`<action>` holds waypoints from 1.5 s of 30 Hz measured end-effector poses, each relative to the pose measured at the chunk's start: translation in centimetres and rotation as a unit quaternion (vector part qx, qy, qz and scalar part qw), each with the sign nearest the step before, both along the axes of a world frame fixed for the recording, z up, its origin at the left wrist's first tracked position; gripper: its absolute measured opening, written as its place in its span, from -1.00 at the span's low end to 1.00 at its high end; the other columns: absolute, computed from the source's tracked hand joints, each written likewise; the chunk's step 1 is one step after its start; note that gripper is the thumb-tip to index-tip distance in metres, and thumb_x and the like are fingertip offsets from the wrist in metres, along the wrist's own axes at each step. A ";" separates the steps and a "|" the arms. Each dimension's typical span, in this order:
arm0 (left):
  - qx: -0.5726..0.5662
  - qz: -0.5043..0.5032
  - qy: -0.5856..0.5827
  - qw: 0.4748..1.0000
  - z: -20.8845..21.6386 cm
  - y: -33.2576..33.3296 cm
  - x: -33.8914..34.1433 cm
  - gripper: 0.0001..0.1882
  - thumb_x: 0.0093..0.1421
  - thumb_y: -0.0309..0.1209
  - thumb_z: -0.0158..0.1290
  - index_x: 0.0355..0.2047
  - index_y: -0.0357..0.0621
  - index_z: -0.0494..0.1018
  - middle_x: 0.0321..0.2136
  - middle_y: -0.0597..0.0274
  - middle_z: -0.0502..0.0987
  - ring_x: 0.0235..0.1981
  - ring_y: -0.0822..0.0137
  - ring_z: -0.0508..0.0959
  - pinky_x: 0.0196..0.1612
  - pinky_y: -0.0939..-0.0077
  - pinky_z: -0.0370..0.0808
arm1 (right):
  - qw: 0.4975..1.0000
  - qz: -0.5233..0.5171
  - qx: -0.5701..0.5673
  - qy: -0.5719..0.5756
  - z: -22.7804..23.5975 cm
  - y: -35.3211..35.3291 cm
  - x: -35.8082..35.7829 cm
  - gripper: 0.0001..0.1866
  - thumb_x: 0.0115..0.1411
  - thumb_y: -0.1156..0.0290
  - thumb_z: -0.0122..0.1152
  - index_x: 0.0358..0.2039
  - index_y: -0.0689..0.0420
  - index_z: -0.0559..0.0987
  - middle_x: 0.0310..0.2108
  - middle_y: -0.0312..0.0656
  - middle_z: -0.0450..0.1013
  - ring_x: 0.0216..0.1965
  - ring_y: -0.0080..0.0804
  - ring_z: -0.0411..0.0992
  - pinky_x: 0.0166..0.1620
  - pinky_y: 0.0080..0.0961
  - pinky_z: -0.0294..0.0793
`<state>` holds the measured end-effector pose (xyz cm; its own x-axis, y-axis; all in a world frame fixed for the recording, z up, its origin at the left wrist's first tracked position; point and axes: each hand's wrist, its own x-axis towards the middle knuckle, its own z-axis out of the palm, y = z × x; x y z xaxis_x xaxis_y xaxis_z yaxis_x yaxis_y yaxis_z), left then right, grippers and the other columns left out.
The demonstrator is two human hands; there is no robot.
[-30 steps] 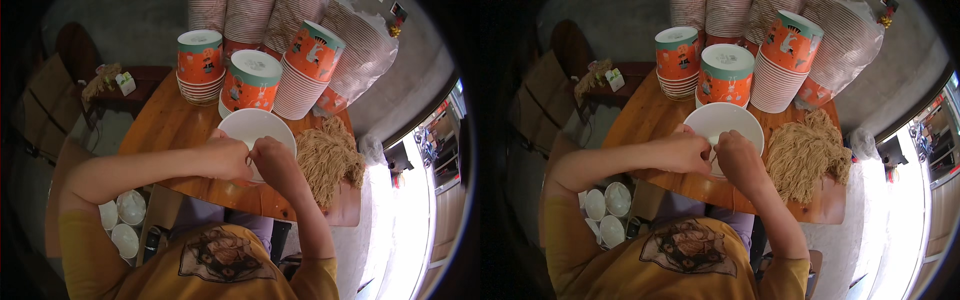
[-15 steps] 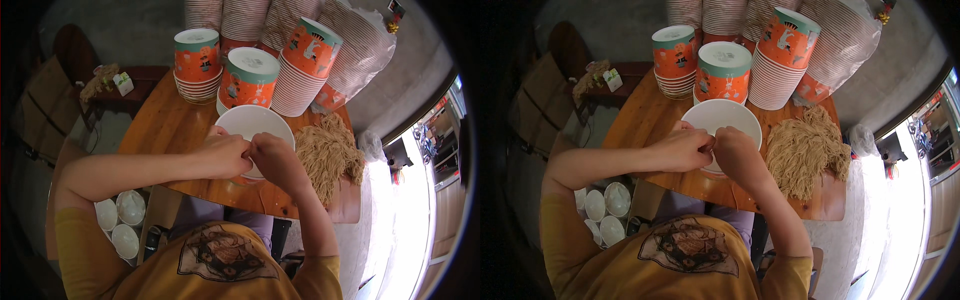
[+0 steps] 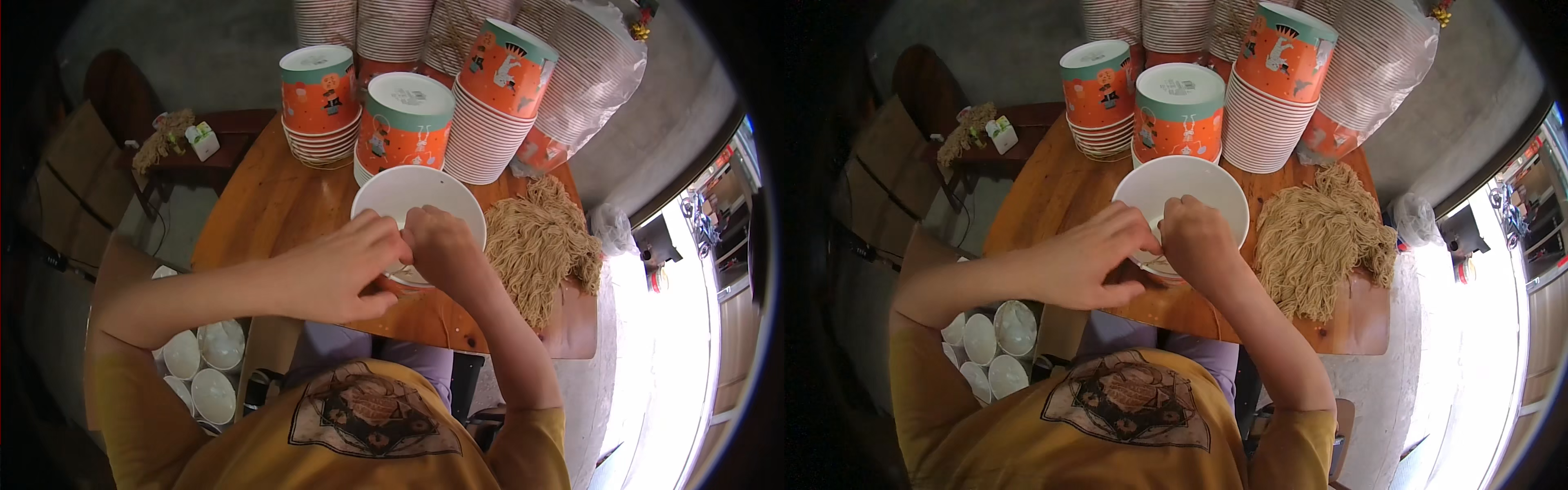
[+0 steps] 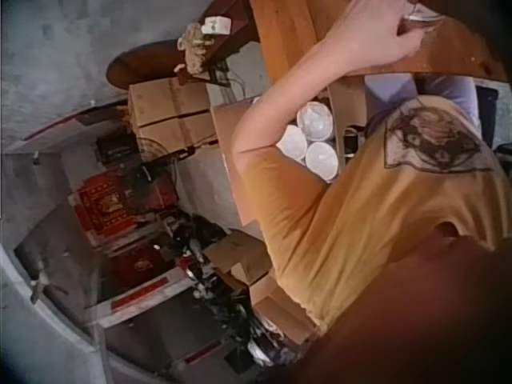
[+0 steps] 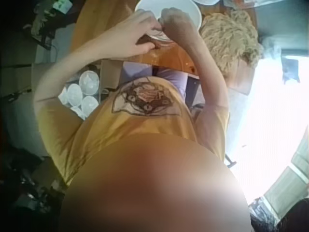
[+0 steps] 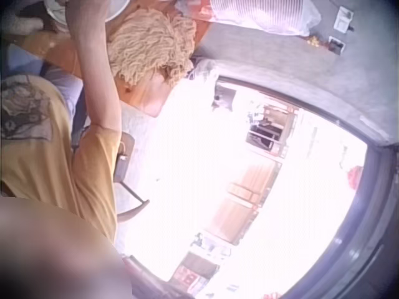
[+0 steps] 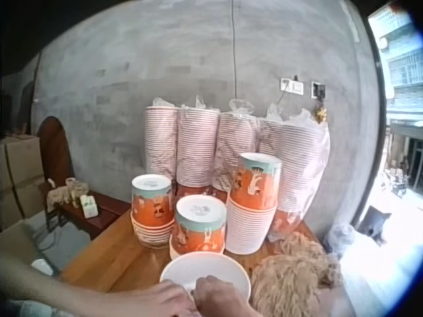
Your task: Attaching string handles to paper cups by threading and tying.
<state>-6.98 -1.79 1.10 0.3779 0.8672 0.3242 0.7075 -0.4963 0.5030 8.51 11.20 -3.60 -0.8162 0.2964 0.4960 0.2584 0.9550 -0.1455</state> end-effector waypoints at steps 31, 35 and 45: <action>-0.178 -0.197 0.125 0.956 2.4 2.1 -3.0 -0.84 0.27 -0.41 -0.03 -0.21 -0.23 0.38 -0.24 0.10 0.36 -0.10 0.13 0.37 -0.01 0.29 0.36 | 0.990 -0.002 -0.120 -0.071 0.9 0.0 0.4 -0.82 0.12 0.38 0.19 -0.47 0.26 0.49 -0.45 0.00 0.45 -0.39 -0.03 0.49 -0.28 -0.22 0.48; -0.185 -0.214 0.118 0.952 2.5 2.4 -3.2 -0.87 0.24 -0.41 -0.02 -0.27 -0.23 0.38 -0.25 0.11 0.37 -0.10 0.13 0.38 -0.02 0.30 0.36 | 0.982 -0.024 -0.156 -0.108 1.5 -0.3 0.3 -0.81 0.13 0.38 0.18 -0.47 0.26 0.49 -0.45 -0.01 0.45 -0.38 -0.02 0.48 -0.27 -0.20 0.46; -0.247 -0.266 0.107 0.926 2.6 4.0 -3.7 -0.96 0.15 -0.50 -0.02 -0.40 -0.21 0.37 -0.34 0.11 0.40 -0.16 0.13 0.40 -0.09 0.33 0.36 | 0.986 -0.023 -0.130 -0.106 1.4 -0.7 -0.2 -0.84 0.11 0.39 0.19 -0.49 0.22 0.49 -0.45 -0.05 0.46 -0.36 -0.06 0.49 -0.27 -0.22 0.49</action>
